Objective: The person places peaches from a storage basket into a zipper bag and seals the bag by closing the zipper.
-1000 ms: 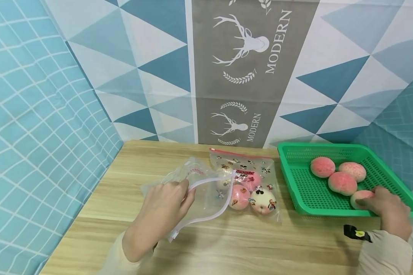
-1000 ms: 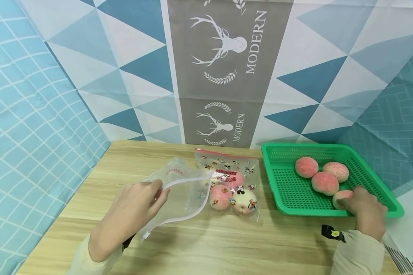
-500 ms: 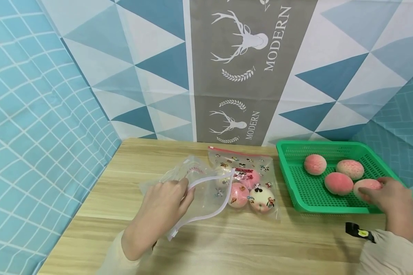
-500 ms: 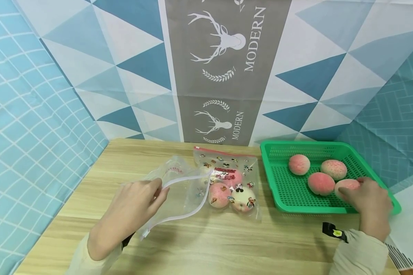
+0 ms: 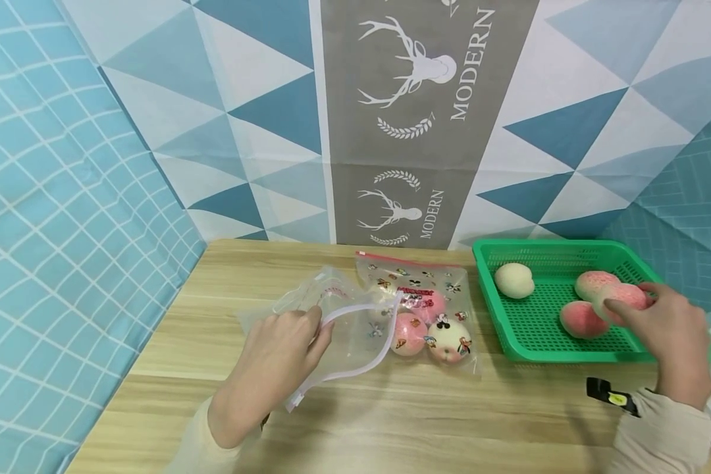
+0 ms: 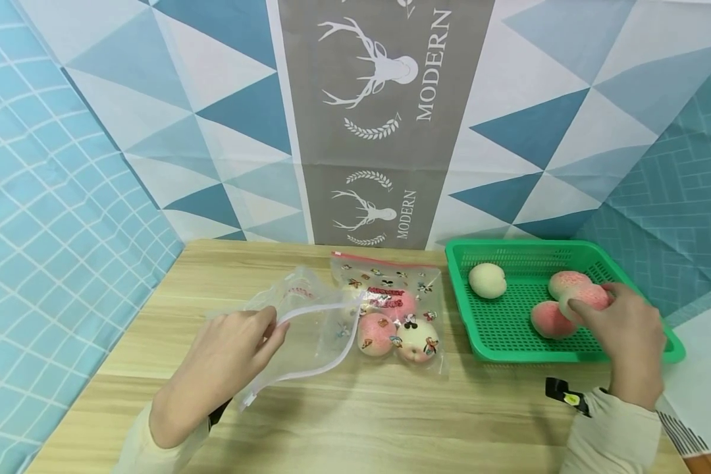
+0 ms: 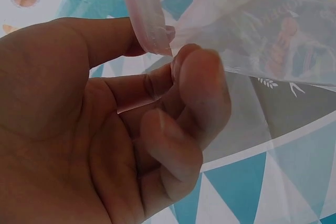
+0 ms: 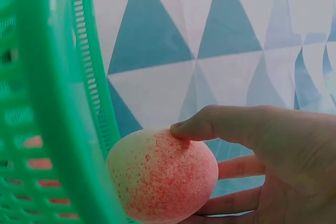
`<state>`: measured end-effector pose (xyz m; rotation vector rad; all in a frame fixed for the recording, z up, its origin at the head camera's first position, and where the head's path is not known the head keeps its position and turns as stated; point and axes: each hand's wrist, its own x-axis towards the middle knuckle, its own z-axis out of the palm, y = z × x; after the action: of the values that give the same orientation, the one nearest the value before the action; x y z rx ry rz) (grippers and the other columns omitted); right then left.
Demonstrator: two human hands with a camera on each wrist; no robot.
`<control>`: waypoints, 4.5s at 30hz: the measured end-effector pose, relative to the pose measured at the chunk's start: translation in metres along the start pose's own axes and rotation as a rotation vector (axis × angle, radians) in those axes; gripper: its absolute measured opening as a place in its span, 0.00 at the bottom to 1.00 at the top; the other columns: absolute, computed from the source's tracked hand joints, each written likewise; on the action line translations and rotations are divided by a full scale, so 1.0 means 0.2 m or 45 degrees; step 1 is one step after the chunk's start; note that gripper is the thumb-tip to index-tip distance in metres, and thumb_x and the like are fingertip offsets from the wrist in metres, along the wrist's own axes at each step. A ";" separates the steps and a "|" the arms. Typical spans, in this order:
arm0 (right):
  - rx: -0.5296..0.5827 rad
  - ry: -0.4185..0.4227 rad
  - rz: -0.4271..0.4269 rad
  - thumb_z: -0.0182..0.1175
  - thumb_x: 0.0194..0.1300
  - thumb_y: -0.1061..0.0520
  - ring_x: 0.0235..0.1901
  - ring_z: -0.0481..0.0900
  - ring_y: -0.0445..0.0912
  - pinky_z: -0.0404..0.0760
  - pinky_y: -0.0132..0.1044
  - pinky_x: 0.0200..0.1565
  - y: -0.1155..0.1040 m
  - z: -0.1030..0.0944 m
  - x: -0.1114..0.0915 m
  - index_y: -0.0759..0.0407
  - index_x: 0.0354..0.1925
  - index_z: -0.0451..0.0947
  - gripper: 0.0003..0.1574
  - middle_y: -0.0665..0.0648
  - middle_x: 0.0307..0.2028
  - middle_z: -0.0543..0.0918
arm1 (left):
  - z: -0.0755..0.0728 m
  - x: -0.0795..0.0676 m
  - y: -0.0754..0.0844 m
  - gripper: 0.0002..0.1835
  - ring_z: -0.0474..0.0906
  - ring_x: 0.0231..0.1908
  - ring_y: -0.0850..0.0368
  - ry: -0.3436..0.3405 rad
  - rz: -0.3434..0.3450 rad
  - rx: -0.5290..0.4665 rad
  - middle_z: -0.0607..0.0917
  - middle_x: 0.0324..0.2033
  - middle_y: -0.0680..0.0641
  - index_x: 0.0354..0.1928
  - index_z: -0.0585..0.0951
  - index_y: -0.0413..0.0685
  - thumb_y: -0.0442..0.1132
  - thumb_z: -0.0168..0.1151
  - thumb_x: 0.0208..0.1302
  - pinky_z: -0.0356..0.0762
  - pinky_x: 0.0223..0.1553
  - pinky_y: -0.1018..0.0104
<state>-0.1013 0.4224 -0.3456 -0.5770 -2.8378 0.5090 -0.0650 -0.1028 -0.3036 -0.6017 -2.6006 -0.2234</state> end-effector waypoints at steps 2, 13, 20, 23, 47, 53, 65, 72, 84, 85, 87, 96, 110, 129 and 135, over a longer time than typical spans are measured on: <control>0.000 0.001 -0.012 0.52 0.53 0.30 0.37 0.64 0.71 0.65 0.52 0.26 -0.02 0.00 -0.01 0.71 0.63 0.53 0.56 0.78 0.46 0.68 | 0.00 0.00 0.00 0.18 0.55 0.10 0.62 0.008 0.001 0.002 0.59 0.08 0.57 0.13 0.63 0.54 0.45 0.54 0.57 0.50 0.09 0.69; 0.041 0.093 -0.108 0.55 0.54 0.34 0.32 0.69 0.65 0.66 0.49 0.24 -0.08 -0.02 -0.05 0.71 0.61 0.56 0.53 0.74 0.40 0.72 | 0.01 0.02 -0.03 0.17 0.54 0.11 0.62 -0.001 -0.001 -0.018 0.58 0.08 0.56 0.13 0.62 0.54 0.44 0.53 0.58 0.50 0.08 0.69; 0.063 0.146 -0.134 0.57 0.53 0.36 0.34 0.68 0.63 0.66 0.51 0.27 -0.12 -0.04 -0.09 0.70 0.61 0.58 0.50 0.73 0.40 0.72 | 0.00 0.02 -0.04 0.18 0.54 0.10 0.61 0.024 -0.007 -0.032 0.58 0.07 0.56 0.13 0.61 0.54 0.44 0.53 0.58 0.50 0.09 0.69; 0.076 0.173 -0.142 0.58 0.53 0.37 0.35 0.66 0.63 0.64 0.49 0.28 -0.15 -0.06 -0.10 0.69 0.61 0.59 0.49 0.72 0.42 0.72 | 0.00 0.02 -0.04 0.19 0.54 0.10 0.61 0.020 -0.013 -0.035 0.58 0.07 0.56 0.13 0.61 0.54 0.44 0.53 0.58 0.50 0.09 0.69; 0.246 0.354 -0.679 0.67 0.46 0.47 0.34 0.70 0.54 0.62 0.49 0.30 -0.60 -0.10 -0.34 0.59 0.55 0.70 0.39 0.62 0.39 0.77 | 0.01 0.01 -0.04 0.20 0.50 0.10 0.64 0.038 0.027 -0.019 0.53 0.08 0.58 0.12 0.61 0.54 0.43 0.52 0.60 0.48 0.09 0.71; 0.315 0.389 -0.997 0.71 0.39 0.51 0.33 0.75 0.46 0.65 0.28 0.38 -0.76 -0.05 -0.43 0.56 0.53 0.72 0.40 0.55 0.41 0.79 | 0.00 0.00 -0.02 0.18 0.51 0.11 0.65 0.076 0.073 -0.067 0.54 0.08 0.58 0.13 0.64 0.54 0.43 0.53 0.59 0.48 0.10 0.72; 0.643 0.350 -1.407 0.63 0.49 0.43 0.51 0.71 0.54 0.60 0.25 0.57 -1.02 0.02 -0.63 0.62 0.52 0.73 0.36 0.62 0.51 0.75 | 0.00 0.01 0.02 0.19 0.50 0.11 0.66 0.103 0.138 -0.091 0.54 0.08 0.60 0.12 0.61 0.57 0.44 0.54 0.59 0.47 0.10 0.73; 0.705 0.341 -1.614 0.59 0.53 0.44 0.52 0.69 0.56 0.59 0.34 0.60 -1.14 0.11 -0.73 0.65 0.50 0.74 0.32 0.63 0.50 0.75 | -0.01 0.00 0.05 0.20 0.47 0.11 0.67 0.186 0.202 -0.156 0.53 0.08 0.60 0.12 0.59 0.57 0.43 0.52 0.59 0.44 0.10 0.74; 0.446 0.131 -1.704 0.64 0.45 0.45 0.54 0.70 0.49 0.64 0.43 0.57 -1.18 0.32 -0.83 0.52 0.57 0.69 0.39 0.54 0.53 0.74 | -0.04 0.00 0.06 0.19 0.47 0.11 0.68 0.213 0.225 -0.140 0.53 0.08 0.61 0.12 0.61 0.56 0.42 0.51 0.59 0.44 0.11 0.76; 0.415 0.118 -1.693 0.64 0.44 0.45 0.53 0.70 0.48 0.64 0.44 0.57 -1.18 0.32 -0.83 0.52 0.57 0.70 0.39 0.54 0.53 0.74 | -0.05 0.00 0.06 0.19 0.46 0.11 0.68 0.222 0.228 -0.139 0.53 0.08 0.61 0.12 0.61 0.56 0.41 0.52 0.59 0.44 0.11 0.76; 0.341 0.084 -1.674 0.64 0.43 0.45 0.53 0.70 0.47 0.64 0.45 0.57 -1.17 0.33 -0.82 0.51 0.56 0.70 0.39 0.53 0.51 0.75 | -0.05 0.00 0.06 0.19 0.47 0.11 0.68 0.238 0.235 -0.138 0.53 0.08 0.61 0.12 0.61 0.56 0.41 0.52 0.58 0.44 0.11 0.76; 0.082 -0.088 -1.561 0.62 0.44 0.46 0.52 0.69 0.44 0.63 0.44 0.59 -1.15 0.36 -0.82 0.49 0.56 0.68 0.37 0.47 0.49 0.73 | -0.06 0.00 0.04 0.18 0.48 0.11 0.67 0.234 0.247 -0.157 0.54 0.09 0.61 0.13 0.63 0.56 0.42 0.53 0.59 0.45 0.12 0.75; -0.099 -0.156 -1.394 0.69 0.39 0.39 0.54 0.69 0.51 0.63 0.46 0.58 -1.15 0.38 -0.81 0.51 0.60 0.63 0.50 0.55 0.52 0.74 | -0.06 0.00 0.03 0.18 0.48 0.11 0.68 0.212 0.277 -0.157 0.54 0.09 0.61 0.14 0.64 0.55 0.42 0.56 0.58 0.45 0.12 0.76; 0.054 -0.117 -1.527 0.64 0.49 0.45 0.59 0.63 0.46 0.61 0.46 0.59 -1.12 0.33 -0.75 0.50 0.59 0.65 0.39 0.50 0.58 0.68 | -0.06 0.02 0.00 0.19 0.49 0.10 0.66 0.219 0.282 -0.150 0.55 0.09 0.59 0.13 0.61 0.56 0.43 0.51 0.61 0.45 0.12 0.74; 0.325 -0.011 -1.509 0.62 0.53 0.53 0.53 0.68 0.43 0.76 0.36 0.43 -1.10 0.24 -0.70 0.48 0.56 0.68 0.30 0.49 0.54 0.69 | -0.06 0.02 0.00 0.18 0.49 0.10 0.65 0.211 0.275 -0.146 0.55 0.09 0.59 0.14 0.62 0.56 0.43 0.52 0.60 0.46 0.12 0.73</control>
<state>-0.0623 0.1609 -0.3258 1.0834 -2.4555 0.5642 -0.0638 -0.1036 -0.2916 -0.8604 -2.3545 -0.3390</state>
